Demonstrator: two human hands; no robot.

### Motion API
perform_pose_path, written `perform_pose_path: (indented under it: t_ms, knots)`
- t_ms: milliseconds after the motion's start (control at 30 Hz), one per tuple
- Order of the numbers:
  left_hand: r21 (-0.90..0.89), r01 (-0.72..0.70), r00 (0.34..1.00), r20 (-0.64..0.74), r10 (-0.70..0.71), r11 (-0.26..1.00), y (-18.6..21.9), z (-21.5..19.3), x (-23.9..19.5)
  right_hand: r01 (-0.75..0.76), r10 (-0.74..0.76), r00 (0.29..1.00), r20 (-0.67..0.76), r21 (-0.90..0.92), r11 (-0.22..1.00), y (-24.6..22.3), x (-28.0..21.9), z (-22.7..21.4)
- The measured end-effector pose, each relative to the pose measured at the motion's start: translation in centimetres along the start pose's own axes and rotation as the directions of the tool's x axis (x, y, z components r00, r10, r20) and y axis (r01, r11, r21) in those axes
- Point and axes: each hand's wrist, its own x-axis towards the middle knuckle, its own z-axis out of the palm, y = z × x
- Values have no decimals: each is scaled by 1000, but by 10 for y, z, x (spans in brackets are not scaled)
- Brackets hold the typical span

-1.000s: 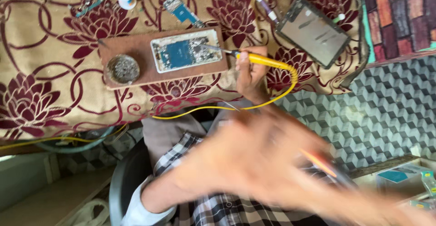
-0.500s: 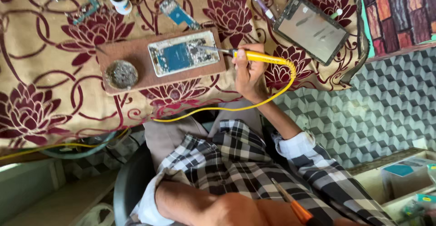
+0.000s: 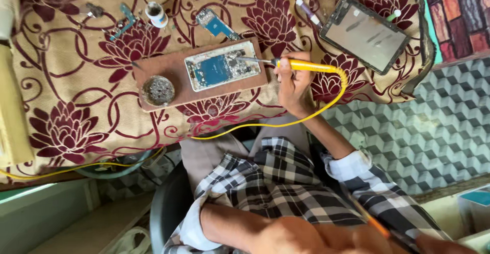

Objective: The person uses a soldering iron and a small tool to work on a circuit board placed on a wooden block. They repeatedly apply heat and manipulate components on the board while seated at a table with various electronic parts and tools nearby.

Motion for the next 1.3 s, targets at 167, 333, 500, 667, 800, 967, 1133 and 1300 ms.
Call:
perform_pose_path:
  t_ms: [167,333,500,667,800,967,1133,1300]
  knots:
    - [-15,-11,999,34,12,1000,-14,14,17,31,-31,1000,5,-11,999,-1,8,1]
    - [-321,280,941,-93,-324,905,-53,38,8,37,-36,999,38,-13,999,1,4,-2]
    - [-719,263,554,-433,-711,644,-107,89,2,59,-59,998,25,-21,998,1,-1,0]
    - [-656,323,583,-430,-689,682,-134,123,12,89,-90,995,39,21,996,1,4,1]
    - [-653,266,512,-527,-678,709,-140,136,20,98,-98,995,32,-3,995,3,3,-1]
    - [-732,169,437,-544,-716,660,-140,135,22,61,-62,997,35,45,997,3,4,1]
    - [-690,286,480,-497,-723,665,-141,121,25,44,-47,999,18,112,993,6,2,2]
    - [-469,359,669,-475,-573,807,-145,105,20,95,-64,988,-138,231,968,17,16,8]
